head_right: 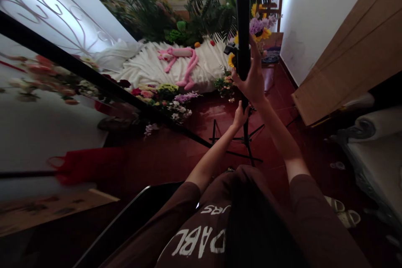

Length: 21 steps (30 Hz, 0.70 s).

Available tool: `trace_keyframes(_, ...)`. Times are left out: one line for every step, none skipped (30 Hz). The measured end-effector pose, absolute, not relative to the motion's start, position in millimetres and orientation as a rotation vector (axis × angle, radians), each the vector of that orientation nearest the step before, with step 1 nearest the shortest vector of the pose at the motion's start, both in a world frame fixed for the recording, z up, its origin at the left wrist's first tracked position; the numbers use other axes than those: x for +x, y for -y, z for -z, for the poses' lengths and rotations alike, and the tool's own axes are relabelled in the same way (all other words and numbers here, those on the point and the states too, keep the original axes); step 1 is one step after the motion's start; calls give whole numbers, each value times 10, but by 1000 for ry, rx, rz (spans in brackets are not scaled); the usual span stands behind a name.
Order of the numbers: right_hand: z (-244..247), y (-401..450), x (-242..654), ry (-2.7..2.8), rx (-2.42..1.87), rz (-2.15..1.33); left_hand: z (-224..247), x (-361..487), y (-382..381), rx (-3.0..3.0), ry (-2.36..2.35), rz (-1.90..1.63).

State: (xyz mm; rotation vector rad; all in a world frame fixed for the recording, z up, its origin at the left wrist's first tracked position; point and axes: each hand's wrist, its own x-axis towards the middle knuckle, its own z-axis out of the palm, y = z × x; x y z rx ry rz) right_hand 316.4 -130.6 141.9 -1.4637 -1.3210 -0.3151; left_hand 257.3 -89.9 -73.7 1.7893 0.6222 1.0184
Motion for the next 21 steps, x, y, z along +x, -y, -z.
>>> trace_keyframes(-1462,1206,3209,1366,-1493,354,732,2572,899,1789,-625,-1016)
trace_keyframes(-1476,1121,3259,1399,-1510,378,724,2570,900,1790,-628,-1012)
trace_keyframes(-1472,1056,3306,1418,-1518,388,714,2568,901,1791,-629,-1009)
trace_keyframes(-1456,1015,3342,1421,-1514,378,705,2566,901,1791,-622,-1006)
trace_keyframes(-1433,996,3363,1407,-1508,356,697,2564,902,1789,-610,-1003)
trace_keyframes(-1406,1000,3364,1377,-1504,327,691,2563,901,1785,-598,-1001)
trace_keyframes(-1373,1021,3346,1337,-1508,292,688,2563,899,1779,-588,-999)
trace_keyframes(-1329,1055,3313,1290,-1522,253,687,2564,897,1772,-582,-996)
trace_keyframes(-1270,1097,3268,1236,-1543,209,688,2565,893,1767,-581,-989)
trace_keyframes(-1194,1141,3218,1184,-1563,160,691,2567,888,1765,-584,-982)
trace_keyframes(-1100,1182,3168,1137,-1578,107,696,2569,883,1765,-588,-975)
trace_keyframes(-992,1218,3122,1093,-1586,52,701,2571,876,1767,-591,-969)
trace_keyframes(-877,1245,3084,1056,-1586,-3,708,2572,869,1770,-591,-967)
trace_keyframes(-761,1264,3055,1024,-1581,-50,715,2574,860,1773,-586,-968)
trace_keyframes(-651,1273,3037,998,-1572,-87,724,2575,851,1778,-573,-973)
trace_keyframes(-554,1275,3028,976,-1567,-110,734,2577,841,1784,-555,-977)
trace_keyframes(-472,1269,3031,960,-1564,-121,747,2579,832,1791,-533,-979)
trace_keyframes(-405,1261,3043,957,-1562,-127,762,2582,824,1798,-511,-979)
trace_keyframes(-348,1253,3066,968,-1561,-132,779,2586,817,1803,-495,-978)
trace_keyframes(-298,1252,3099,993,-1560,-138,797,2591,812,1806,-488,-978)
trace_keyframes(-248,1260,3140,1032,-1560,-147,816,2597,809,1805,-491,-980)
